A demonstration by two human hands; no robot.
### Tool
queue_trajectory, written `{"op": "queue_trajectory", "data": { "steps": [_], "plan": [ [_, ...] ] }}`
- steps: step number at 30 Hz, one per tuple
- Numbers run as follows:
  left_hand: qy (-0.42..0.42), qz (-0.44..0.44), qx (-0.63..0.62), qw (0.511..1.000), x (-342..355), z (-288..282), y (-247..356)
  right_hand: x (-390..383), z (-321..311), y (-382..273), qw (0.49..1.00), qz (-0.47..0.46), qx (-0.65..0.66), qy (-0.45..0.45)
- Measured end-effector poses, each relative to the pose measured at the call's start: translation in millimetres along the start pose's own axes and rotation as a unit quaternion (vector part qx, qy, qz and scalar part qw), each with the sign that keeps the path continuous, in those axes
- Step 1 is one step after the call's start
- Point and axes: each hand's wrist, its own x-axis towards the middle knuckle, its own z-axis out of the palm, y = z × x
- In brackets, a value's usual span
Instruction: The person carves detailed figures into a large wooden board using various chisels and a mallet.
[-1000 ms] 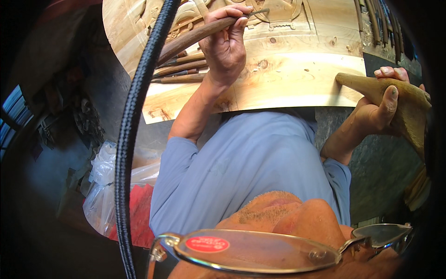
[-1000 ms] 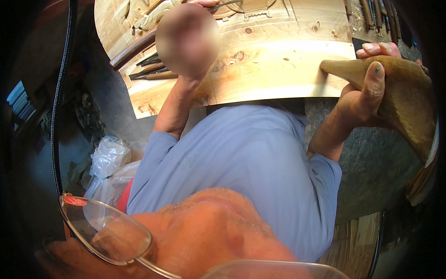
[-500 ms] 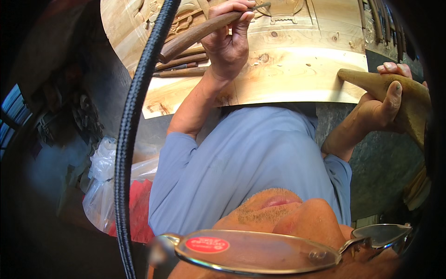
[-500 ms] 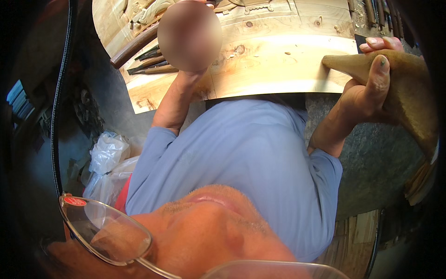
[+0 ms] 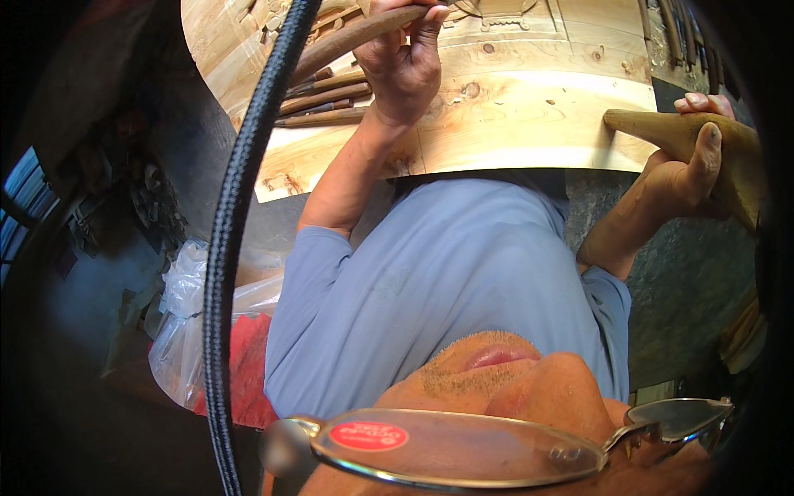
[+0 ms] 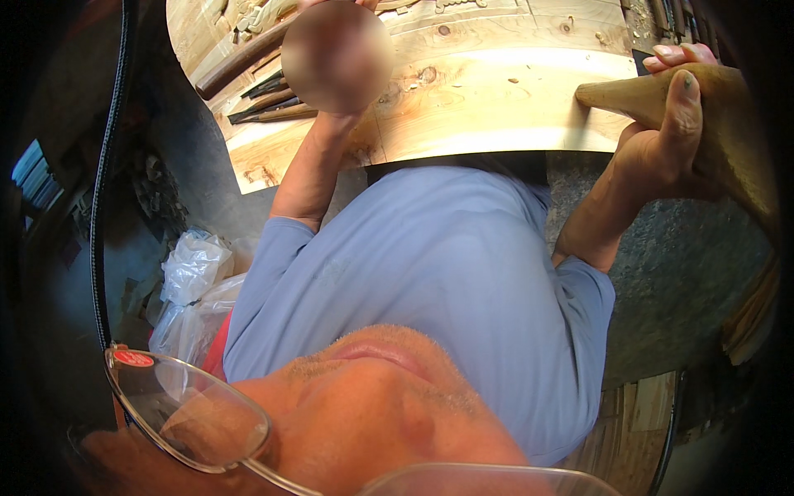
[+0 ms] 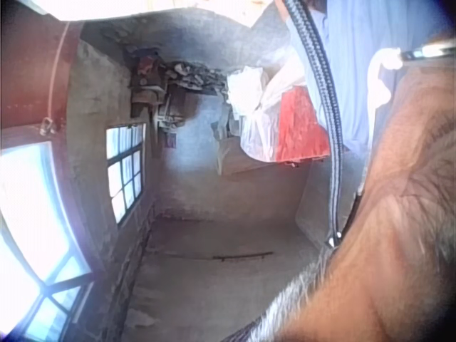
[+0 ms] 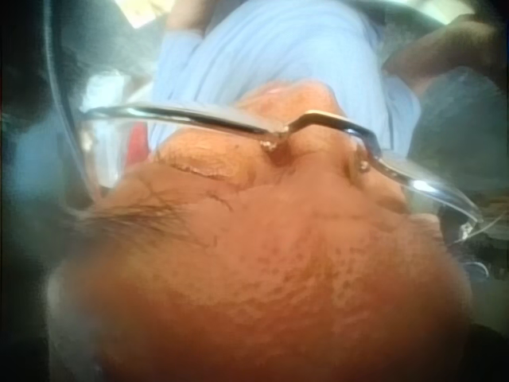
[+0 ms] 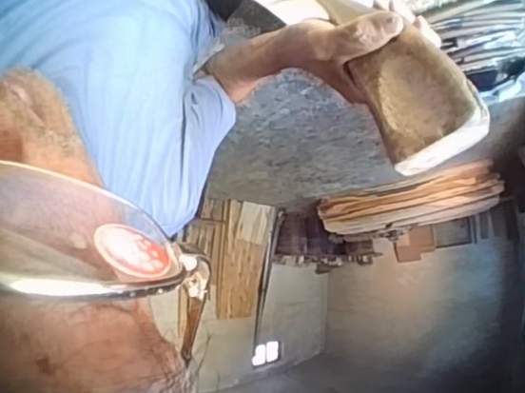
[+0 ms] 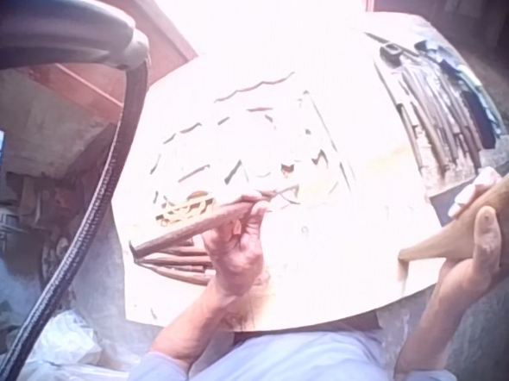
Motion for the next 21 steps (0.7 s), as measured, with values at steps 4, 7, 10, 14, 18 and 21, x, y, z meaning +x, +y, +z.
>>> {"op": "queue_trajectory", "data": {
  "steps": [4,7,10,14,18,21],
  "plan": [
    [0.021,-0.019,-0.044,0.999,-6,5,-8,3,-2,0,1.000,-0.017,-0.016,-0.006],
    [0.021,-0.007,-0.042,0.999,-4,4,-8,1,-1,-1,0.999,-0.014,-0.052,0.004],
    [0.023,-0.023,-0.073,0.997,-6,4,-9,0,1,-2,0.998,-0.014,-0.054,0.008],
    [0.018,-0.042,-0.074,0.996,-2,3,-3,-1,3,-3,0.998,-0.007,-0.063,0.014],
    [0.025,-0.084,-0.121,0.989,-9,1,-10,0,2,-2,0.998,-0.008,-0.068,0.014],
    [0.090,-0.133,-0.268,0.950,-8,12,-16,0,1,-3,0.998,-0.001,-0.065,0.012]
  ]
}}
